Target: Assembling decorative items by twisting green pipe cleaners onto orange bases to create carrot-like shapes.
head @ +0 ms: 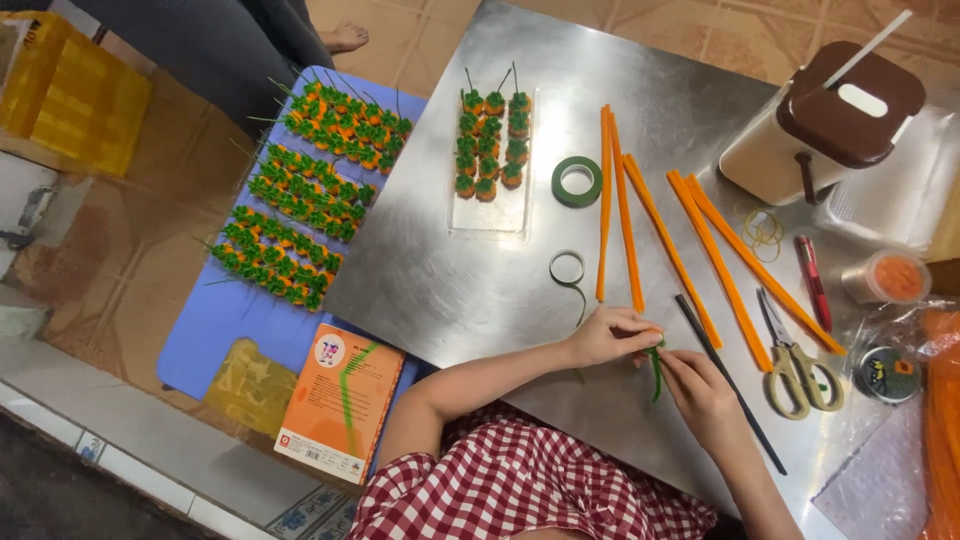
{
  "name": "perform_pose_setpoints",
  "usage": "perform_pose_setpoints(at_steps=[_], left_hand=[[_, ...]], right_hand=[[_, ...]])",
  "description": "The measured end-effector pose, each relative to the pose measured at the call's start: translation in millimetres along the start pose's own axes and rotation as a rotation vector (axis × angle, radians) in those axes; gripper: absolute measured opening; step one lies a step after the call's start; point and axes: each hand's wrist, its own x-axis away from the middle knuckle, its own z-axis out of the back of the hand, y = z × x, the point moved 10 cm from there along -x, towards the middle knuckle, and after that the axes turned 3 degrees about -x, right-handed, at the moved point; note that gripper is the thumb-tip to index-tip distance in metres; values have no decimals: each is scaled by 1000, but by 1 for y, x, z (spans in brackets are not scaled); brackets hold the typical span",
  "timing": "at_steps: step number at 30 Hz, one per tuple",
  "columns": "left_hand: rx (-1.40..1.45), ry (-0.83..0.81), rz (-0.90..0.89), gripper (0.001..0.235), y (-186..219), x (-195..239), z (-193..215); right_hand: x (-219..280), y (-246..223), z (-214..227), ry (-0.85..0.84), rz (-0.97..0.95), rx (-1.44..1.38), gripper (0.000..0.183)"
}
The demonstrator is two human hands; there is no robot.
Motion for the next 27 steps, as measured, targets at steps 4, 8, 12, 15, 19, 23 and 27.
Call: perform_pose_setpoints(at_steps=[4,8,12,15,19,23,27], left_hand=[[-90,70,-111,30,-2,2,-1],[-301,93,-582,36,37,18,-7],[-635,-33,-904,41,63,33,-29],[-614,-2,-891,41,63,30,-23],[-508,121,-712,37,63,27,-8],[-321,111,-548,35,39,21,-10],[-306,85,-579,37,46,26,-16]], right_hand=[[15,24,-8,126,-94,-30,38],[26,61,-17,292,-716,-411,19],[88,103,-126,225,-1441,-1698,20],[71,78,-93,415,-1324,-1348,15],[19,11,3,378,-261,7,19],[8,-11,0,144,-15,215,43],[28,17,-7,238,-125,29,26]])
